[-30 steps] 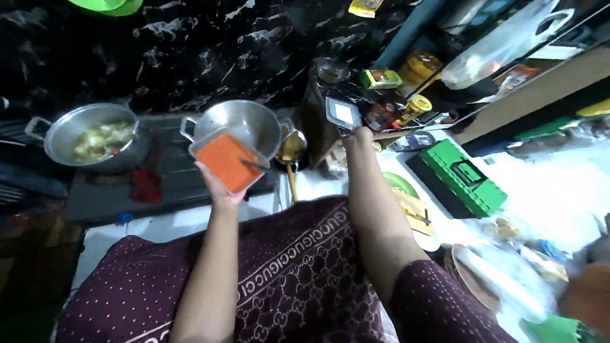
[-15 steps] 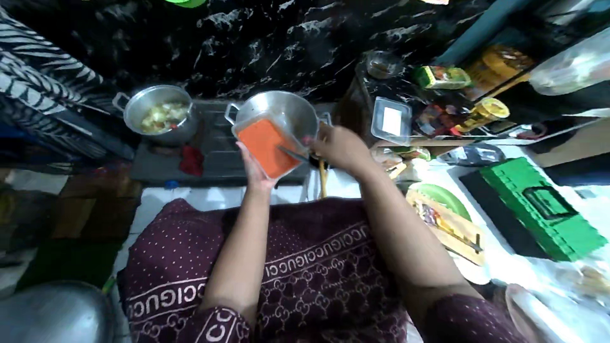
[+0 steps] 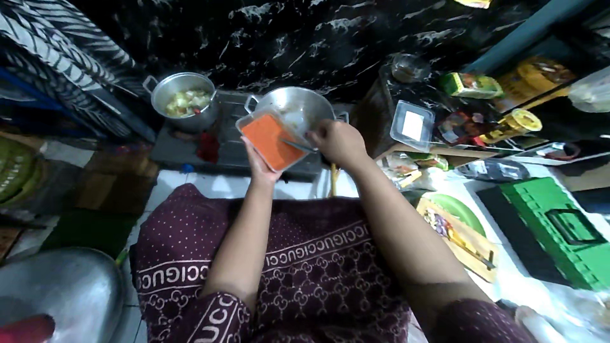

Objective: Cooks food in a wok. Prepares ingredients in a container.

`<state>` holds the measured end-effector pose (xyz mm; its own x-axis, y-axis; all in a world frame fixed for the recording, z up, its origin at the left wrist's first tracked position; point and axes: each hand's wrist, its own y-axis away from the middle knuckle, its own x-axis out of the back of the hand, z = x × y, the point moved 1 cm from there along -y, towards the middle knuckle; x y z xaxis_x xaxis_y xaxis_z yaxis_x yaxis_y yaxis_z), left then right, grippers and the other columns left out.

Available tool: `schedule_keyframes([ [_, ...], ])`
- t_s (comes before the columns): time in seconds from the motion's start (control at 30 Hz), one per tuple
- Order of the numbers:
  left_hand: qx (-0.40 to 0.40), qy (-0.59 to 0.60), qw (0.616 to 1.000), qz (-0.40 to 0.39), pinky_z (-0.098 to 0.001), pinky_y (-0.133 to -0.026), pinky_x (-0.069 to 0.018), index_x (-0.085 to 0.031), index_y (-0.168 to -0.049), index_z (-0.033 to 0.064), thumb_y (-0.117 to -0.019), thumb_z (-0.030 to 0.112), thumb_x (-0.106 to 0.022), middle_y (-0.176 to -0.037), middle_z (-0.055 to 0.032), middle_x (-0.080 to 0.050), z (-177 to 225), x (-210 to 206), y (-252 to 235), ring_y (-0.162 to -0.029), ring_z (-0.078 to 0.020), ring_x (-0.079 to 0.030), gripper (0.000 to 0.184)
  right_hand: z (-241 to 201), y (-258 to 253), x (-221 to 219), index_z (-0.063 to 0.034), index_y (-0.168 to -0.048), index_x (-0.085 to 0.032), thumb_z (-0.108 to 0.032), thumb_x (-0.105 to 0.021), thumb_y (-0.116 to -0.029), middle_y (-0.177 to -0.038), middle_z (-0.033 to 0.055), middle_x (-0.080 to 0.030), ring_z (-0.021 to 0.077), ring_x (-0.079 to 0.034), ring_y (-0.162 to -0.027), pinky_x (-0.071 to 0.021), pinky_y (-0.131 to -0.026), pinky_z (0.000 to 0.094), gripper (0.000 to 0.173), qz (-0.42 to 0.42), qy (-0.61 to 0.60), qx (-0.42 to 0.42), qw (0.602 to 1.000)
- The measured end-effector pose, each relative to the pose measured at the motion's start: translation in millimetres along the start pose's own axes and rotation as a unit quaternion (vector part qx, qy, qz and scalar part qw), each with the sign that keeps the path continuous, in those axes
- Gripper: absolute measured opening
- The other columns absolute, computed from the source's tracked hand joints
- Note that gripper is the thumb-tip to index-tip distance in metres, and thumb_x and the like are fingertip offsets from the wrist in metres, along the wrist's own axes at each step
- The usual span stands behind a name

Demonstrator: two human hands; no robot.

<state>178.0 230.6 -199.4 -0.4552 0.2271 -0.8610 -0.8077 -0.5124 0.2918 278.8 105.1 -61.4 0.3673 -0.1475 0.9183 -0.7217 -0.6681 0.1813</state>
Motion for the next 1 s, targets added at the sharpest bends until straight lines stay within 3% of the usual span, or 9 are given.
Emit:
schedule_keyframes([
  [0.07,0.005,-0.010,1.000,0.000,-0.0534,-0.087,-0.0589,-0.057,-0.135,0.0299,-0.0845,0.093,-0.013,-0.124,-0.0036,-0.069,1.0,-1.2,0.2,-0.113,-0.0247,-0.068,0.092,-5.0,-0.9,-9.5,0.0016,-0.101,-0.070,-0.050,-0.061,-0.1025,-0.093,0.0247,-0.070,0.0448,-0.069,-0.093,-0.0524,-0.078,0.0664,0.053,-0.049,0.026,-0.026,0.998],
  [0.2,0.005,-0.003,1.000,-0.012,-0.0538,-0.086,-0.0589,-0.057,-0.134,0.0303,-0.0837,0.094,-0.013,-0.124,-0.0031,-0.069,3.5,1.4,-3.6,-0.112,-0.0248,-0.068,0.092,-4.7,-11.6,-14.8,0.0009,-0.093,-0.069,-0.041,-0.062,-0.1035,-0.088,0.0218,-0.068,0.0401,-0.068,-0.087,-0.0521,-0.075,0.0629,0.044,-0.095,0.008,-0.047,0.994],
  [0.3,0.019,0.010,1.000,-0.017,-0.0550,-0.089,-0.0582,-0.056,-0.137,0.0293,-0.0835,0.094,-0.016,-0.126,-0.0044,-0.068,4.0,4.5,-4.9,-0.115,-0.0258,-0.067,0.093,-0.7,-15.7,-4.8,0.0018,-0.099,-0.070,-0.031,-0.064,-0.1033,-0.087,0.0207,-0.068,0.0371,-0.066,-0.081,-0.0526,-0.074,0.0607,0.034,0.000,-0.098,-0.020,0.995],
  [0.43,0.039,-0.019,0.999,-0.024,-0.0535,-0.089,-0.0589,-0.058,-0.136,0.0296,-0.0833,0.094,-0.017,-0.125,-0.0036,-0.070,3.1,6.7,-6.8,-0.113,-0.0247,-0.068,0.093,-1.3,-29.2,-19.5,-0.0025,-0.098,-0.071,-0.023,-0.056,-0.1055,-0.076,0.0080,-0.064,0.0183,-0.059,-0.066,-0.0495,-0.066,0.0419,0.027,0.187,-0.220,0.036,0.957],
  [0.53,0.054,-0.033,0.996,-0.058,-0.0524,-0.089,-0.0592,-0.058,-0.137,0.0305,-0.0821,0.095,-0.021,-0.125,-0.0032,-0.069,2.4,9.5,-9.3,-0.113,-0.0240,-0.068,0.093,-1.2,-47.0,-29.2,-0.0015,-0.125,-0.069,-0.021,-0.047,-0.1103,-0.088,0.0069,-0.070,0.0118,-0.062,-0.073,-0.0534,-0.073,0.0330,0.033,0.181,-0.299,0.049,0.936],
  [0.57,0.060,-0.037,0.995,-0.064,-0.0525,-0.089,-0.0591,-0.058,-0.137,0.0305,-0.0819,0.095,-0.022,-0.126,-0.0035,-0.069,2.5,10.3,-10.1,-0.114,-0.0242,-0.068,0.093,-0.7,-52.7,-32.3,-0.0011,-0.126,-0.068,-0.019,-0.045,-0.1112,-0.090,0.0050,-0.070,0.0082,-0.063,-0.076,-0.0536,-0.075,0.0293,0.033,0.163,-0.335,0.059,0.926],
  [0.73,0.068,-0.058,0.995,-0.037,-0.0517,-0.088,-0.0590,-0.057,-0.137,0.0315,-0.0823,0.095,-0.020,-0.126,-0.0024,-0.069,5.0,14.0,-13.6,-0.113,-0.0233,-0.067,0.092,9.4,-64.4,-36.2,-0.0012,-0.117,-0.068,-0.014,-0.043,-0.1113,-0.098,0.0012,-0.074,0.0020,-0.066,-0.088,-0.0537,-0.085,0.0244,0.029,0.058,-0.408,0.133,0.902],
  [0.9,0.044,-0.009,0.999,-0.027,-0.0549,-0.086,-0.0595,-0.057,-0.136,0.0239,-0.0891,0.088,-0.012,-0.120,-0.0090,-0.071,10.9,7.0,-25.6,-0.110,-0.0280,-0.069,0.092,20.1,-39.2,-6.7,-0.0050,-0.111,-0.072,-0.017,-0.048,-0.1096,-0.099,-0.0008,-0.074,0.0088,-0.064,-0.106,-0.0467,-0.104,0.0351,0.028,0.130,-0.331,0.221,0.908],
  [1.0,0.041,-0.002,0.998,-0.036,-0.0568,-0.089,-0.0582,-0.055,-0.138,0.0245,-0.0893,0.088,-0.013,-0.124,-0.0095,-0.069,9.9,7.0,-27.8,-0.113,-0.0292,-0.067,0.091,18.2,-35.5,-9.7,-0.0050,-0.109,-0.071,-0.017,-0.048,-0.1094,-0.094,-0.0022,-0.072,0.0048,-0.066,-0.095,-0.0532,-0.093,0.0293,0.026,0.129,-0.342,0.197,0.910],
])
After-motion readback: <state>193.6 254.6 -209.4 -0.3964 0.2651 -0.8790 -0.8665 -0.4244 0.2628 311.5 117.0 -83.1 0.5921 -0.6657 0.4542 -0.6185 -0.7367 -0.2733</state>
